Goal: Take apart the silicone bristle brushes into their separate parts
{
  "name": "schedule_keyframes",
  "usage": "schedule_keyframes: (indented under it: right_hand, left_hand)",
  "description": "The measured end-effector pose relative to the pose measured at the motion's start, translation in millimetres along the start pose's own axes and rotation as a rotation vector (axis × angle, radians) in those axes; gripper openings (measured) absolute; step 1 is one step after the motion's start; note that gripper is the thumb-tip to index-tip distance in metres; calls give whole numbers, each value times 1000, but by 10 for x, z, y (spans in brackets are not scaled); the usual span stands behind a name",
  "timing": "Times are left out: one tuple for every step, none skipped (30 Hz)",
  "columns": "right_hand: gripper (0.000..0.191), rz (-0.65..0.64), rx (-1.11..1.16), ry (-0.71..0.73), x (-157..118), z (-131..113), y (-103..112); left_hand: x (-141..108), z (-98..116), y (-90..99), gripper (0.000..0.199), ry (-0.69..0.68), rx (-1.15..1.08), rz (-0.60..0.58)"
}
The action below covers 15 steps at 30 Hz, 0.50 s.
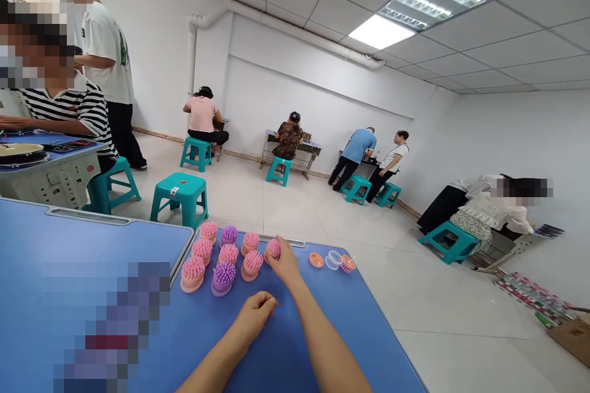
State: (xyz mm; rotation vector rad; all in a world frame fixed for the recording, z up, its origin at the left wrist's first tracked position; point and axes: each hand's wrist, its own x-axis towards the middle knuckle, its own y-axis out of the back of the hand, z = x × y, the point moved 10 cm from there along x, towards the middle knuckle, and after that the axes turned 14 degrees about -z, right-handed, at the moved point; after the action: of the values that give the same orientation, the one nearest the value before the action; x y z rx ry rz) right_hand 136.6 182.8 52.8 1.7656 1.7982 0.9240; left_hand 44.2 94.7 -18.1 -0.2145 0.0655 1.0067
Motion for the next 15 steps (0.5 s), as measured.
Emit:
schedule_keyframes:
  right_hand:
    - [52, 8, 18, -12, -51, 32, 25]
    - [54, 17, 36, -25, -115, 70, 52]
    - [56, 24, 46, -37, -191, 108, 77]
    - [58, 23, 69, -50, -274, 152, 92]
    - [60, 5, 120, -67, -360, 204, 86]
    - [63, -27, 207, -87, -447, 263, 59]
    - [66, -69, 324, -110, -536, 318, 13]
    - [70, -110, 462, -135, -626, 363, -44]
    - [74, -148, 605, -162, -715, 393, -104]
    - [77, -174, 731, -188, -799, 405, -155]
    - [79, -187, 823, -210, -875, 403, -190]
    - [80, -195, 894, -230, -940, 391, -218]
    - [80, -203, 951, -246, -995, 372, -244]
    - [79, -208, 997, -258, -1039, 350, -267]
    - [78, -212, 1033, -265, -1074, 328, -287]
  left_hand:
    - [-8, 0, 9, 29, 1, -2, 12]
    - [-19, -2, 22, 28, 3, -4, 27]
    - [-33, -3, 35, 27, 3, -10, 43]
    - [-53, 3, 54, 27, -1, -10, 65]
    - [-79, 22, 81, 28, -12, 7, 94]
    - [-114, 57, 117, 30, -28, 47, 135]
    - [-157, 107, 158, 31, -51, 108, 185]
    - [-205, 168, 195, 33, -76, 182, 239]
    - [-253, 230, 223, 34, -98, 257, 288]
    - [-292, 283, 238, 36, -116, 320, 326]
    - [-319, 319, 241, 39, -127, 358, 347]
    - [-332, 339, 237, 43, -136, 373, 355]
    - [-334, 349, 230, 47, -146, 372, 353]
    - [-329, 349, 221, 52, -156, 359, 344]
    - [-315, 342, 210, 55, -166, 335, 326]
